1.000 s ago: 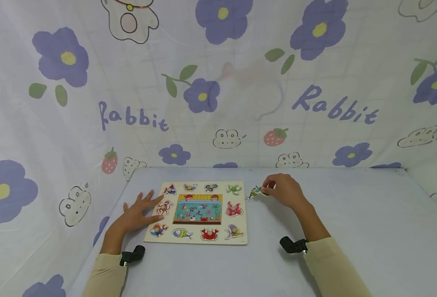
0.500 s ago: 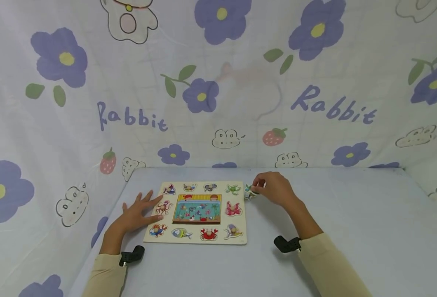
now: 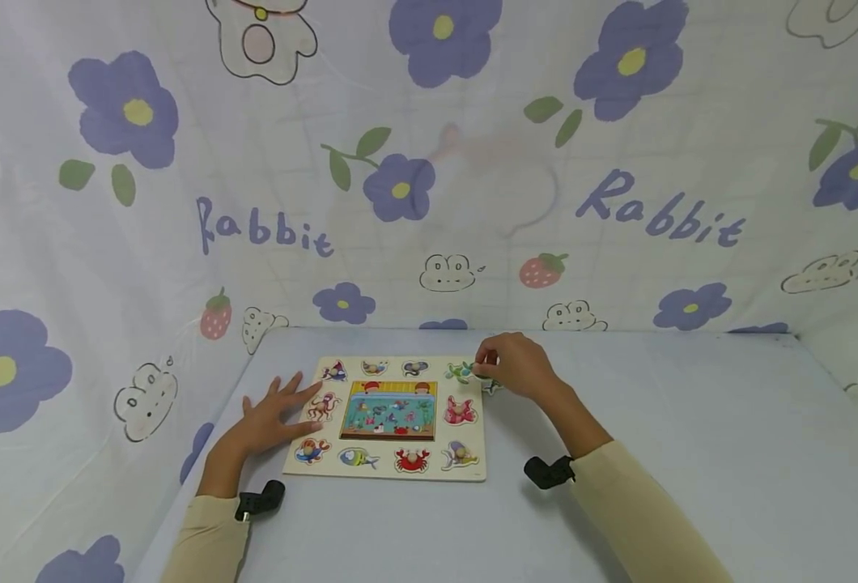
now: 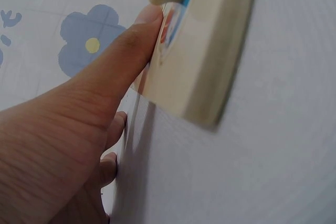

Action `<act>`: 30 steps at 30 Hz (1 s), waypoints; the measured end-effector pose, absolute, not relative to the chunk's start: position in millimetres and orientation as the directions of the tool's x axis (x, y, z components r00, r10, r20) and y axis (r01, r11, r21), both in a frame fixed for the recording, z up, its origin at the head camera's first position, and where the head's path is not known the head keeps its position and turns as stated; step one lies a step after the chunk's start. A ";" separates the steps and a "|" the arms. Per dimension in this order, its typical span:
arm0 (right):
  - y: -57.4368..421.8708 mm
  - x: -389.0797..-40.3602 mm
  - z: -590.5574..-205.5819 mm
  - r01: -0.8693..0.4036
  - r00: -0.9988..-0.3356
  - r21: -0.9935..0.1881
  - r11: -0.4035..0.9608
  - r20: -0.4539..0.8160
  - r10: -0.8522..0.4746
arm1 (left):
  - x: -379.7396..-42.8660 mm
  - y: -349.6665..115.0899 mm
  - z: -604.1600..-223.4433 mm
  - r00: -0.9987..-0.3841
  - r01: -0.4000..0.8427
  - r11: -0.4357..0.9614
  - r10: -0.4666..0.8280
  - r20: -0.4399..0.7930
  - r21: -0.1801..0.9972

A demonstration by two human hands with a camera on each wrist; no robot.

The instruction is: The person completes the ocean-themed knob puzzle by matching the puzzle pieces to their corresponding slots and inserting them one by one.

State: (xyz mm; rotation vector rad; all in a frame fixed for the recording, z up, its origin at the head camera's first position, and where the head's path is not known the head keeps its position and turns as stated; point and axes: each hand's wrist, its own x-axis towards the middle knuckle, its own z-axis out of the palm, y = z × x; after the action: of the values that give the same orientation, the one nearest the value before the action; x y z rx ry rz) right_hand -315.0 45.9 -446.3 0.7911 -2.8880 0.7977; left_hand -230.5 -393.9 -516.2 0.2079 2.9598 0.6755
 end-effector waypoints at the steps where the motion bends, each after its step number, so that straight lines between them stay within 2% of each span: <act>1: 44.3 -315.9 -446.9 -0.491 -0.866 -0.465 0.737 0.169 -0.470 | -230.5 -393.9 -516.2 -0.986 0.109 0.893 0.154 -0.068 0.437; 30: 12.1 -345.0 -470.0 -0.462 -0.881 -0.366 0.808 0.082 -0.467 | -231.4 -395.3 -517.3 -0.987 0.099 0.899 0.142 -0.069 0.427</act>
State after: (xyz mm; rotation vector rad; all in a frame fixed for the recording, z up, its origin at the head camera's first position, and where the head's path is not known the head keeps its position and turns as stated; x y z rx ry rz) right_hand -345.0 12.1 -470.0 0.7700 -2.9979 0.6023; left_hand -231.4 -395.3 -517.3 0.1889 2.9652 0.6584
